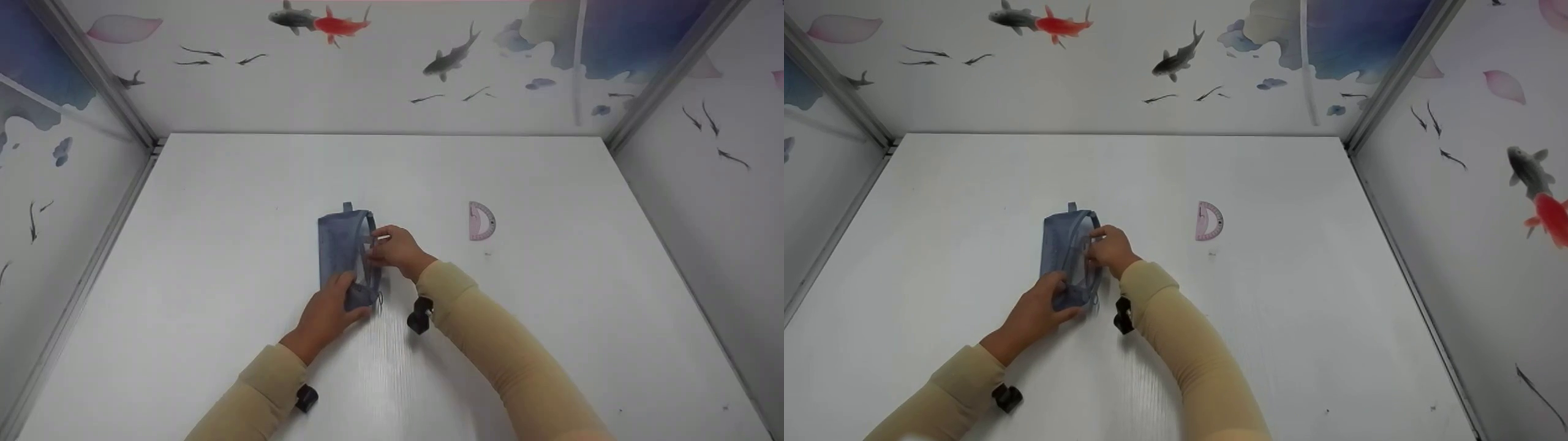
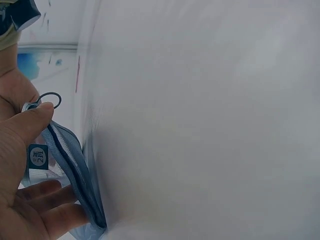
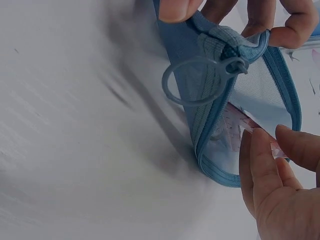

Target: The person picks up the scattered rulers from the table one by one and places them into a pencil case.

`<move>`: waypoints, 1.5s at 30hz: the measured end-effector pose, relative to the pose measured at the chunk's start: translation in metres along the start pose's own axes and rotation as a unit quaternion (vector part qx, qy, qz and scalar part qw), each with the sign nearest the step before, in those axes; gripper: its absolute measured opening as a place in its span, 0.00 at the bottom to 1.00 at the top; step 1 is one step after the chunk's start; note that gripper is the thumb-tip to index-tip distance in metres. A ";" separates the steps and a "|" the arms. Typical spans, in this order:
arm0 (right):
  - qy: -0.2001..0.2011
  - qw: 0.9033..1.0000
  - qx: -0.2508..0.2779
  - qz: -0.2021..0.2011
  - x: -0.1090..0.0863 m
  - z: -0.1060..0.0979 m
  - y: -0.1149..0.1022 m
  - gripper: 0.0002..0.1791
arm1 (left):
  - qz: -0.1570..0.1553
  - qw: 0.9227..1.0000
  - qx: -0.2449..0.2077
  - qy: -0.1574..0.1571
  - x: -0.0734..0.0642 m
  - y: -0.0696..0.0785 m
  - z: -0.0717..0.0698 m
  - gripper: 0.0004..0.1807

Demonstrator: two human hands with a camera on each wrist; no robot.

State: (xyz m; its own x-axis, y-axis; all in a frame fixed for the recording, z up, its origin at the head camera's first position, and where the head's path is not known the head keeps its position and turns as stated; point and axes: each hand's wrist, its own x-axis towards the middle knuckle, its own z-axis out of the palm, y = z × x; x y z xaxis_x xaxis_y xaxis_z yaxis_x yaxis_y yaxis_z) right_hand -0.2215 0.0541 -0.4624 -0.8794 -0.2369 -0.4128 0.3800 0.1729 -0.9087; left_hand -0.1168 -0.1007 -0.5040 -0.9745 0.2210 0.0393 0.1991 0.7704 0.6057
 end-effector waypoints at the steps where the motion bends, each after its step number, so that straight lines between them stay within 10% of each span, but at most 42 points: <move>1: 0.002 1.000 -0.001 0.000 0.000 0.000 0.000 0.22 | 0.001 1.000 -0.001 0.001 0.000 0.000 0.000 0.36; 45: 0.009 1.000 -0.018 0.010 0.003 0.004 0.007 0.23 | -0.003 1.000 -0.010 0.002 0.000 -0.001 0.000 0.35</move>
State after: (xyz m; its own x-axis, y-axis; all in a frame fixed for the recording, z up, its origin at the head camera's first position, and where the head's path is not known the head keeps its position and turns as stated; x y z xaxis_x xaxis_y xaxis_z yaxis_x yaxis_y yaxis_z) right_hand -0.2204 0.0509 -0.4704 -0.8767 -0.2156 -0.4299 0.3877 0.2120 -0.8971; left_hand -0.1169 -0.1008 -0.5046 -0.9761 0.2139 0.0376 0.1904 0.7600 0.6214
